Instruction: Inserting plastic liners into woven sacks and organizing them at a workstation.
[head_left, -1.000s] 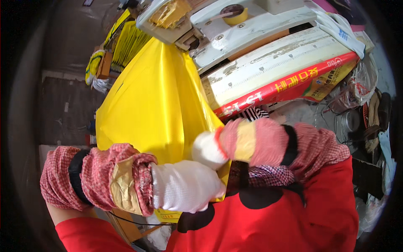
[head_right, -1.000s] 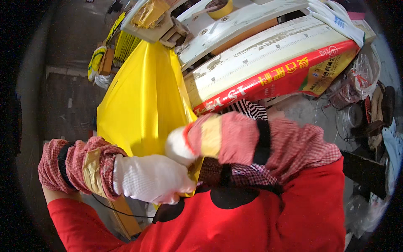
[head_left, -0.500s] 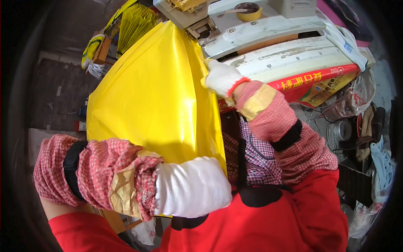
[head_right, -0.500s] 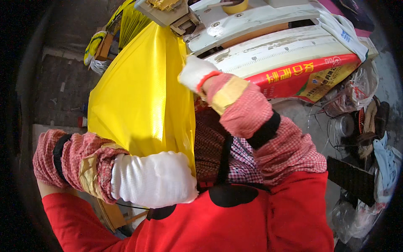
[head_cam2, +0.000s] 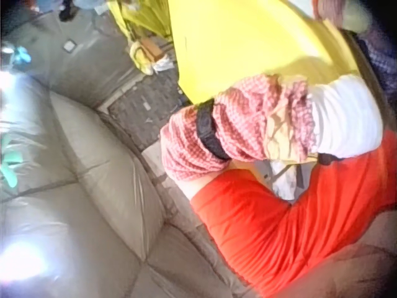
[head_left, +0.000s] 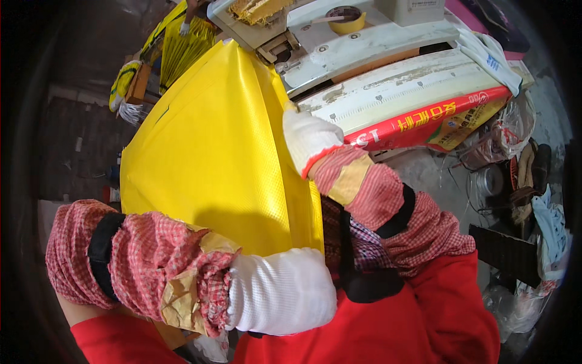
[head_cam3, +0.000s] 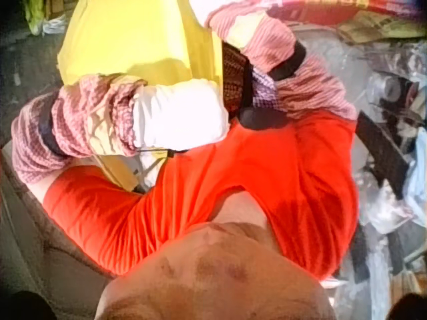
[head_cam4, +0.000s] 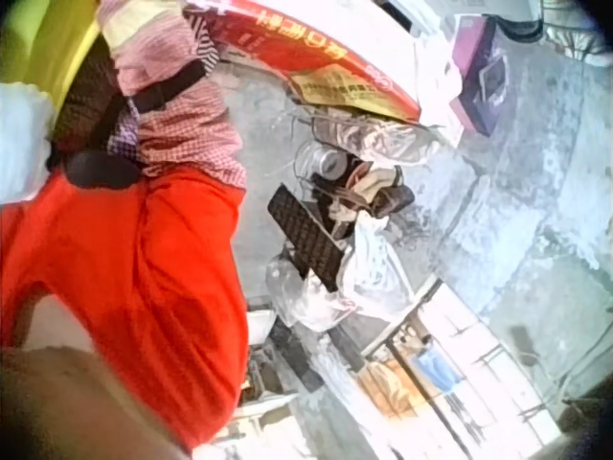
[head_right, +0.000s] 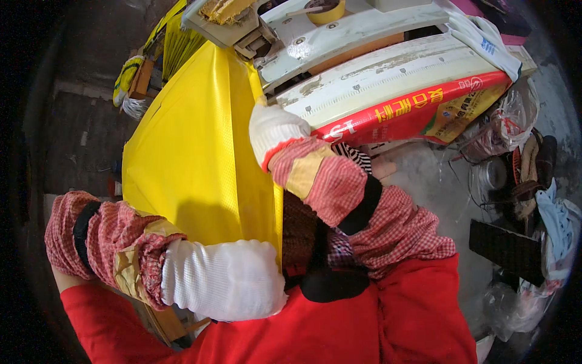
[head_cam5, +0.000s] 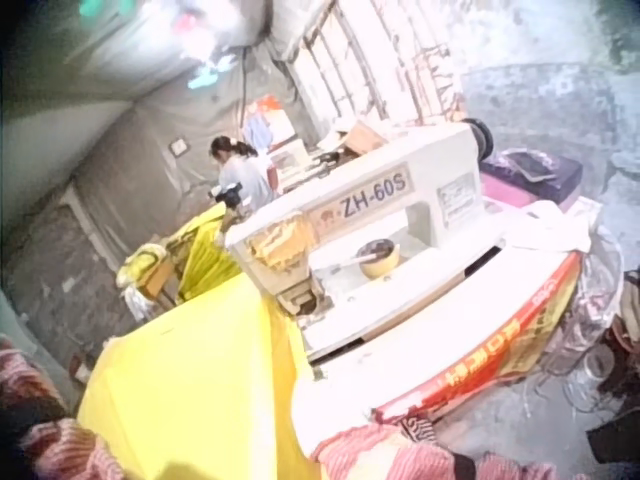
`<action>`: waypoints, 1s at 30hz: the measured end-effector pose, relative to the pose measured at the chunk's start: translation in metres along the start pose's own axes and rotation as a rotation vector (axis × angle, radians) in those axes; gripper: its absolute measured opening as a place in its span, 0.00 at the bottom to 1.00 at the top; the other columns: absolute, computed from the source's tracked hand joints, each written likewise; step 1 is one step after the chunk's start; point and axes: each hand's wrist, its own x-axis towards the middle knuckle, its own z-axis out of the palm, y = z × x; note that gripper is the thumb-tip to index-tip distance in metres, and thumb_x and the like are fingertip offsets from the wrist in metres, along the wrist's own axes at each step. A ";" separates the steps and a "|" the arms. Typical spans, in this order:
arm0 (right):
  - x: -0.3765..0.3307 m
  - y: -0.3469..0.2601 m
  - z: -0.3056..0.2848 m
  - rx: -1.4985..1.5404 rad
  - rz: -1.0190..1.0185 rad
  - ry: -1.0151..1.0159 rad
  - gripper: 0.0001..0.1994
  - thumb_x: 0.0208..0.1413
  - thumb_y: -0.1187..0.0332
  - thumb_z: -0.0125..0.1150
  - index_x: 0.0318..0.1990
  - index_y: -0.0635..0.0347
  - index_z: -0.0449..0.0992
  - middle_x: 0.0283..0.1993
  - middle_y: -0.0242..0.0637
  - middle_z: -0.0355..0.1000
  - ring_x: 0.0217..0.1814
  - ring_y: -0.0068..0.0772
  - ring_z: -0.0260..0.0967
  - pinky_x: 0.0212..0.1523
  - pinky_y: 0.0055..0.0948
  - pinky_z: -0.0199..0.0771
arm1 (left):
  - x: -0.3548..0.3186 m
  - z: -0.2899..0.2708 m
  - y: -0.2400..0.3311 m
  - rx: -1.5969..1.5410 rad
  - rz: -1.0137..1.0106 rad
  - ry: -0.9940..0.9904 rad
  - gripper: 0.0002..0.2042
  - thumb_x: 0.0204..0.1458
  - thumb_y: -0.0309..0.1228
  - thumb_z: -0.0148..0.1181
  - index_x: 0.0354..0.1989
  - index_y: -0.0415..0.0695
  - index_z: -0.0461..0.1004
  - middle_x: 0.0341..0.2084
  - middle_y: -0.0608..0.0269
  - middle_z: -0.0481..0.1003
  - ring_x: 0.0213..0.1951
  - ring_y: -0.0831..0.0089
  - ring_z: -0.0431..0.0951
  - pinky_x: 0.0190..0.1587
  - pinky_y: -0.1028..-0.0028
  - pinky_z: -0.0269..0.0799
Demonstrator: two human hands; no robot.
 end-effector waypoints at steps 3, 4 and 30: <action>0.010 0.003 0.022 -0.106 0.110 0.097 0.16 0.48 0.69 0.55 0.45 0.63 0.71 0.41 0.42 0.74 0.45 0.41 0.72 0.40 0.34 0.74 | -0.005 -0.018 -0.008 -0.131 -0.013 0.098 0.05 0.36 0.32 0.56 0.21 0.44 0.71 0.14 0.56 0.68 0.20 0.57 0.73 0.22 0.62 0.69; 0.016 0.007 0.021 -0.214 -0.023 0.128 0.15 0.47 0.67 0.57 0.44 0.58 0.73 0.41 0.41 0.74 0.45 0.38 0.72 0.41 0.33 0.74 | -0.010 -0.024 -0.017 -0.158 -0.076 0.099 0.05 0.38 0.32 0.56 0.22 0.45 0.70 0.14 0.55 0.69 0.20 0.56 0.74 0.22 0.62 0.70; 0.005 -0.015 0.012 -0.322 -0.646 -0.309 0.09 0.42 0.64 0.58 0.30 0.58 0.76 0.28 0.42 0.74 0.31 0.40 0.72 0.28 0.35 0.71 | -0.008 -0.031 -0.042 0.064 -0.048 -0.092 0.07 0.38 0.33 0.55 0.13 0.48 0.72 0.12 0.63 0.70 0.20 0.64 0.73 0.23 0.66 0.68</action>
